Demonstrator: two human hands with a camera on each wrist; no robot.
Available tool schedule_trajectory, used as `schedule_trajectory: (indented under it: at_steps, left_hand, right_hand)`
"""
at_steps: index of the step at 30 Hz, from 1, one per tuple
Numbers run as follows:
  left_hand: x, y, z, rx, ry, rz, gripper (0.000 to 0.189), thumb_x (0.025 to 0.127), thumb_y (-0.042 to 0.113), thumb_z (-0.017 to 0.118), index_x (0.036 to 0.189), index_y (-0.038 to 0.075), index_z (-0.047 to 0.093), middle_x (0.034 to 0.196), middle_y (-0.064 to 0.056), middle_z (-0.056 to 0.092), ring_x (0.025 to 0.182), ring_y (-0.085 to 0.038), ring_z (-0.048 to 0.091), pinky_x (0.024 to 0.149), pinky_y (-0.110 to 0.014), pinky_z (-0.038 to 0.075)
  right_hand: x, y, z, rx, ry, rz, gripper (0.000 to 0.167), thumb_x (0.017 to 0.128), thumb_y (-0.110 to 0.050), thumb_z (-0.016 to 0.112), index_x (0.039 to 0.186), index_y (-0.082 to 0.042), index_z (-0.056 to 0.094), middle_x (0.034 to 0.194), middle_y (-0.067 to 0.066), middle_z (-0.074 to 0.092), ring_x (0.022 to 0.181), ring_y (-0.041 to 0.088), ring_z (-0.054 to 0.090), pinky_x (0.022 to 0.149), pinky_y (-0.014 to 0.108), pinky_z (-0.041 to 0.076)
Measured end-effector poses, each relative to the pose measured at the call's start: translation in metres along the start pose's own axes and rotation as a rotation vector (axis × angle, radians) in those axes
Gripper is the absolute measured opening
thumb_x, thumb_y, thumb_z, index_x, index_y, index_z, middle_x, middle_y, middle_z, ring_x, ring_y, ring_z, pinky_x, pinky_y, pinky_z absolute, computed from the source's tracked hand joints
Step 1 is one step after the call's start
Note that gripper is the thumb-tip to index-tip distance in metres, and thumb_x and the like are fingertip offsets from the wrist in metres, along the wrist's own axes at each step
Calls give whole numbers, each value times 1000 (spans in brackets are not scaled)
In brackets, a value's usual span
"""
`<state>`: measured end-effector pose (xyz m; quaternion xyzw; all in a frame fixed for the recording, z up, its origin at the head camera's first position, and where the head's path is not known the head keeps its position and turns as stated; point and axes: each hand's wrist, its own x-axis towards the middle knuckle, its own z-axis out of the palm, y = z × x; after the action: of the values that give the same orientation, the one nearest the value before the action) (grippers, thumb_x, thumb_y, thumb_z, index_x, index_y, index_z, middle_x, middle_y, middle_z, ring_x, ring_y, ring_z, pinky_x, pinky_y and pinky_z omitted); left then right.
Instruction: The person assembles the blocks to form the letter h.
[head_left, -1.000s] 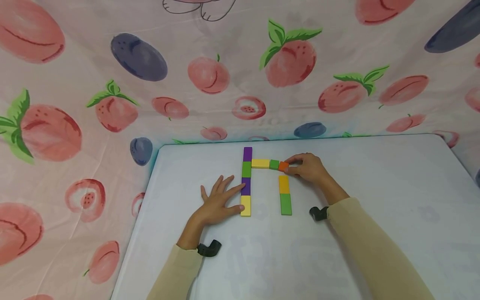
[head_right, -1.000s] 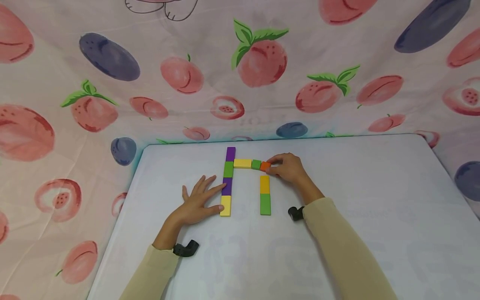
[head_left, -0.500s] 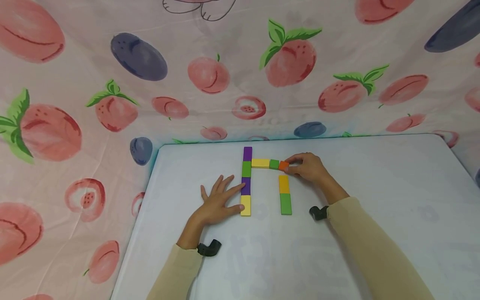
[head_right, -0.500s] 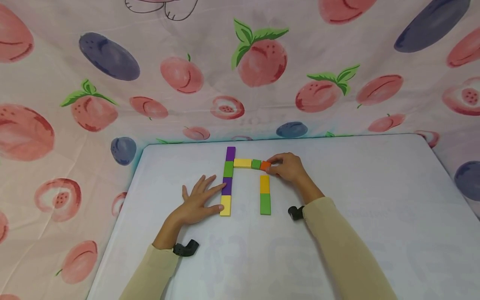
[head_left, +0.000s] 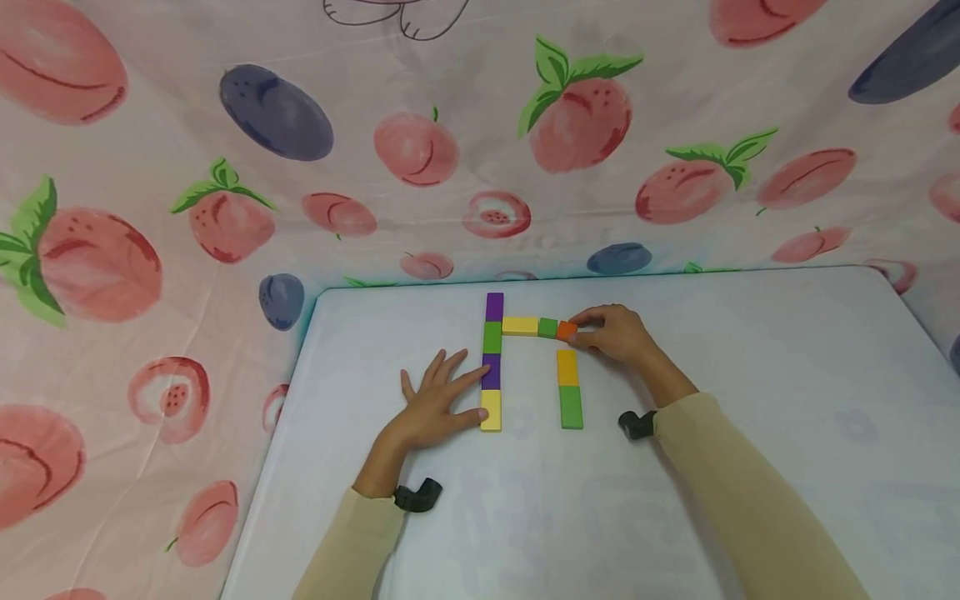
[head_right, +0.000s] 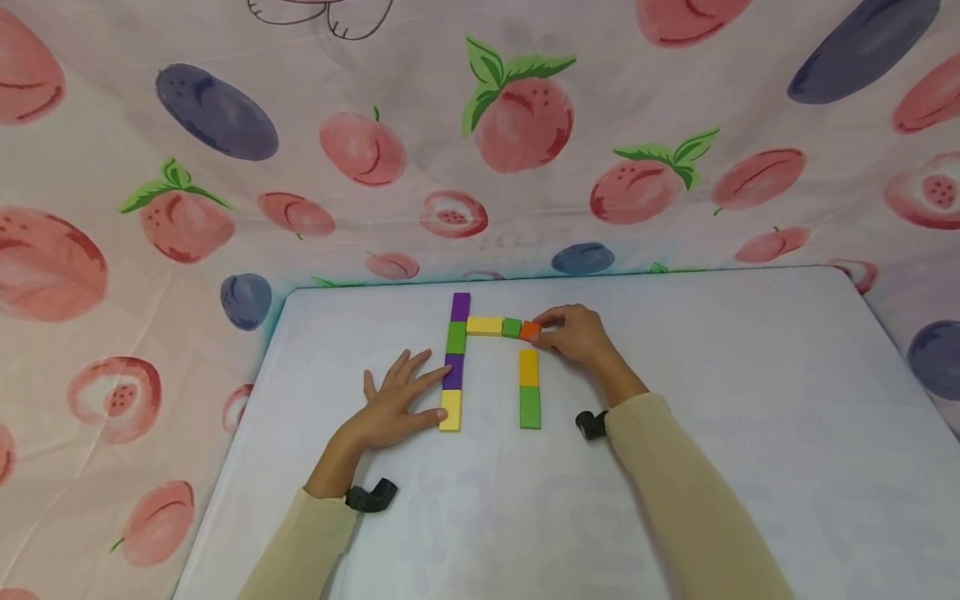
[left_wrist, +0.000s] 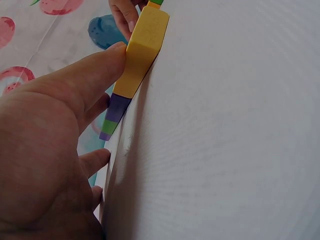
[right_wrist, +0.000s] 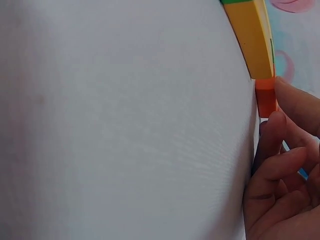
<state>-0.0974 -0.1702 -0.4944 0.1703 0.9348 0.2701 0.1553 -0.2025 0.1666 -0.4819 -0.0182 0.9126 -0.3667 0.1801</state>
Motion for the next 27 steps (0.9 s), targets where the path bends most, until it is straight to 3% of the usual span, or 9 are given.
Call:
schedule_trajectory:
  at_steps: [21,24,27]
  left_hand:
    - [1,0,1,22,6,-7,69,94,57,65,156,43,38,173,2,15,161,-32,-4,109,-79,-20]
    - [0,1,1,21,8,-6,69,94,57,65,156,43,38,173,1,15,161,-32,-4,109,-79,-19]
    - [0,1,0,19,10,-7,69,93,56,66,156,43,39,173,1,16,160,-33,-3,109,-80,-19]
  right_hand:
    - [-4,0,-1,35,1,-6,44,91,-34,76,129,-13,70,136,13,65,133,36,46,118,57,34]
    - [-6,0,-3,84,9,-1,40,93,-33,75,129,-17,70,133,10,66,126,32,51,111,52,43]
    - [-8,0,-7,155,35,12,36,96,-34,71,129,-20,70,127,8,67,110,29,58,94,40,53]
